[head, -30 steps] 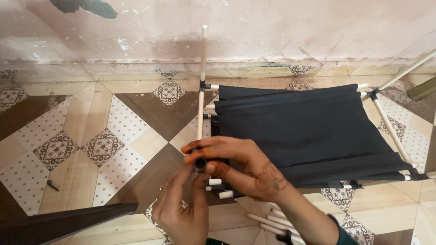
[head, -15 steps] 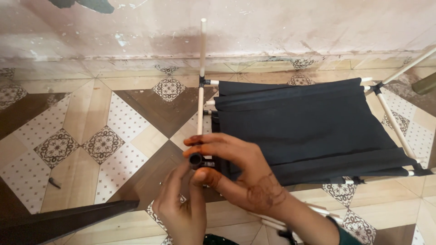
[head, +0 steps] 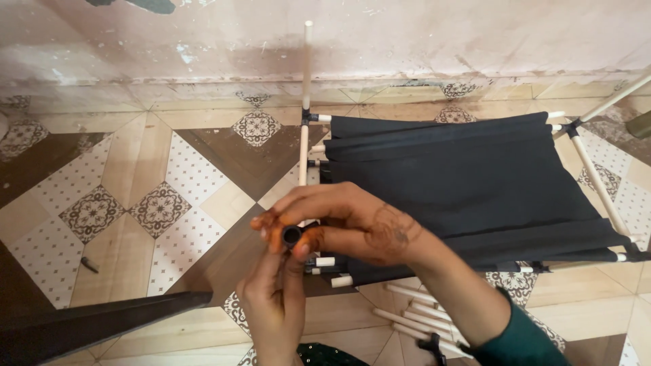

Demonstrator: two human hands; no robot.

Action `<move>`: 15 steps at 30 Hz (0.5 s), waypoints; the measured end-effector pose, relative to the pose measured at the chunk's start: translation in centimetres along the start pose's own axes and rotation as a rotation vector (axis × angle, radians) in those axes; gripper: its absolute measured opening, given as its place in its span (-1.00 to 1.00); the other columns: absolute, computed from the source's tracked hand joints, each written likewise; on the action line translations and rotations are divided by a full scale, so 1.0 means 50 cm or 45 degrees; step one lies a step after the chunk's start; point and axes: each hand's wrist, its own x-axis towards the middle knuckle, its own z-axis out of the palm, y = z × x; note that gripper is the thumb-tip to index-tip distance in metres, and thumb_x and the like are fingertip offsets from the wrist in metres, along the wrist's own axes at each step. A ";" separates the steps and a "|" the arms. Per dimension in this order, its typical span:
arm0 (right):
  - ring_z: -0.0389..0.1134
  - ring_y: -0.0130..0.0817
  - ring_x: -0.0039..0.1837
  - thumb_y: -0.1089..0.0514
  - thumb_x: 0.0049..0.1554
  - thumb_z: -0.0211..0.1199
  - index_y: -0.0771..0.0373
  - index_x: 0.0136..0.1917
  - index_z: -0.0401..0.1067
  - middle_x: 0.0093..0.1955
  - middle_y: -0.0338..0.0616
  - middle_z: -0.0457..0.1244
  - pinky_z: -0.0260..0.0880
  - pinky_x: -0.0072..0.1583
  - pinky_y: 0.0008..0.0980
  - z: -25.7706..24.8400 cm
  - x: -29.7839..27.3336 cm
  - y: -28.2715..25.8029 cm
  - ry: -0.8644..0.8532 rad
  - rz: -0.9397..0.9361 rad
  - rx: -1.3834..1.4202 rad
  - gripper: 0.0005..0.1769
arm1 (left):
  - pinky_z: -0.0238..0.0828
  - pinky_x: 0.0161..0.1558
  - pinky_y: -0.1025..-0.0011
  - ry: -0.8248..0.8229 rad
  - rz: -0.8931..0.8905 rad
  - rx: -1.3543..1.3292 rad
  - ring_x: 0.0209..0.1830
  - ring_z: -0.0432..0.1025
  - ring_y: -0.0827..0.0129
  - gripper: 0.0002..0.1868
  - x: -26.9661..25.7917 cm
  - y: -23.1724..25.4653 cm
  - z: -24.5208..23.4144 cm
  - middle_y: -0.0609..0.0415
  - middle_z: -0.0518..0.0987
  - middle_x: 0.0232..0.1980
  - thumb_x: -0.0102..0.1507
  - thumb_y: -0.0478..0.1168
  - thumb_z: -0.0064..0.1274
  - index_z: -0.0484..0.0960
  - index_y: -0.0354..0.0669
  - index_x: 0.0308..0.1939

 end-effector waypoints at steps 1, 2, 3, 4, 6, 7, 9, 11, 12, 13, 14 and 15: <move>0.33 -0.16 0.51 0.39 0.26 0.19 0.31 0.30 0.48 0.40 -0.04 0.30 0.39 0.50 -0.16 0.013 -0.004 0.004 0.060 -0.026 0.042 -0.66 | 0.44 -0.41 0.43 0.006 0.023 0.031 -0.48 0.62 0.39 -0.78 0.000 -0.002 -0.001 0.01 0.70 -0.39 0.29 -0.26 0.12 0.69 -0.21 0.00; 0.31 -0.15 0.53 0.37 0.27 0.23 0.32 0.28 0.49 0.38 -0.02 0.30 0.34 0.52 -0.14 0.026 -0.007 0.007 0.119 -0.052 0.085 -0.70 | 0.42 -0.43 0.43 0.011 0.046 0.062 -0.50 0.60 0.40 -0.77 -0.002 -0.002 -0.001 0.00 0.68 -0.42 0.28 -0.25 0.14 0.69 -0.21 0.00; 0.30 -0.15 0.56 0.36 0.28 0.28 0.34 0.26 0.50 0.37 -0.01 0.30 0.29 0.54 -0.13 0.037 -0.010 0.009 0.180 -0.076 0.130 -0.73 | 0.41 -0.44 0.43 0.015 0.066 0.095 -0.52 0.59 0.40 -0.75 -0.006 -0.003 -0.001 -0.01 0.66 -0.45 0.26 -0.25 0.15 0.70 -0.20 0.00; 0.31 -0.15 0.52 0.32 0.27 0.30 0.35 0.23 0.51 0.34 0.00 0.32 0.32 0.53 -0.14 0.045 -0.012 0.009 0.234 -0.073 0.117 -0.75 | 0.40 -0.45 0.42 0.038 0.045 0.099 -0.54 0.58 0.40 -0.78 -0.006 -0.006 0.000 -0.01 0.66 -0.46 0.26 -0.25 0.16 0.70 -0.21 -0.03; 0.34 -0.17 0.46 0.25 0.27 0.32 0.38 0.17 0.54 0.29 0.02 0.35 0.40 0.51 -0.18 0.064 -0.015 0.006 0.349 -0.061 0.086 -0.77 | 0.39 -0.48 0.41 0.078 0.002 0.102 -0.58 0.57 0.39 -0.83 -0.007 -0.012 0.006 -0.03 0.65 -0.48 0.27 -0.25 0.18 0.70 -0.21 -0.08; 0.37 -0.18 0.42 0.23 0.24 0.33 0.37 0.14 0.55 0.27 0.01 0.37 0.41 0.46 -0.22 0.078 -0.016 0.003 0.461 -0.035 -0.074 -0.77 | 0.41 -0.46 0.42 0.092 0.028 0.083 -0.55 0.59 0.39 -0.81 -0.008 -0.014 0.007 -0.03 0.65 -0.46 0.29 -0.27 0.15 0.70 -0.21 -0.04; 0.44 -0.19 0.34 0.18 0.19 0.33 0.35 0.09 0.56 0.23 -0.01 0.41 0.44 0.38 -0.29 0.115 -0.014 0.001 0.680 0.021 -0.394 -0.76 | 0.45 -0.42 0.42 0.123 0.076 0.045 -0.49 0.62 0.40 -0.77 -0.012 -0.019 0.006 -0.03 0.67 -0.42 0.32 -0.30 0.09 0.68 -0.21 0.04; 0.48 -0.23 0.30 0.15 0.15 0.38 0.33 0.08 0.57 0.20 -0.03 0.43 0.38 0.42 -0.29 0.154 -0.007 0.006 0.912 -0.028 -0.726 -0.73 | 0.36 -0.49 0.36 0.080 -0.064 0.116 -0.61 0.52 0.31 -0.81 -0.012 -0.026 0.010 -0.08 0.59 -0.52 0.30 -0.30 0.10 0.71 -0.19 -0.02; 0.51 -0.25 0.28 0.14 0.13 0.41 0.31 0.07 0.58 0.19 -0.04 0.44 0.35 0.44 -0.29 0.171 -0.004 0.009 1.026 -0.054 -0.893 -0.72 | 0.31 -0.52 0.32 0.059 -0.133 0.152 -0.67 0.47 0.27 -0.82 -0.014 -0.028 0.008 -0.11 0.56 -0.57 0.29 -0.30 0.11 0.72 -0.19 -0.05; 0.51 -0.23 0.28 0.14 0.12 0.41 0.32 0.07 0.58 0.19 -0.02 0.44 0.35 0.43 -0.28 0.181 0.000 0.012 1.064 -0.079 -0.872 -0.72 | 0.35 -0.48 0.34 0.068 -0.036 0.162 -0.58 0.52 0.27 -0.79 -0.015 -0.028 0.006 -0.11 0.59 -0.51 0.28 -0.32 0.09 0.71 -0.19 -0.03; 0.51 -0.20 0.28 0.15 0.12 0.41 0.32 0.07 0.57 0.18 0.00 0.44 0.35 0.43 -0.26 0.188 0.004 0.014 1.102 -0.104 -0.851 -0.72 | 0.40 -0.43 0.37 0.079 0.061 0.173 -0.50 0.56 0.27 -0.76 -0.015 -0.028 0.001 -0.12 0.61 -0.44 0.26 -0.33 0.06 0.69 -0.20 -0.01; 0.51 -0.18 0.28 0.15 0.12 0.41 0.32 0.07 0.57 0.18 0.01 0.44 0.35 0.42 -0.24 0.186 0.009 0.014 1.137 -0.143 -0.833 -0.72 | 0.44 -0.39 0.39 0.096 0.168 0.181 -0.42 0.61 0.28 -0.73 -0.008 -0.027 0.001 -0.13 0.64 -0.38 0.25 -0.35 0.04 0.67 -0.21 0.02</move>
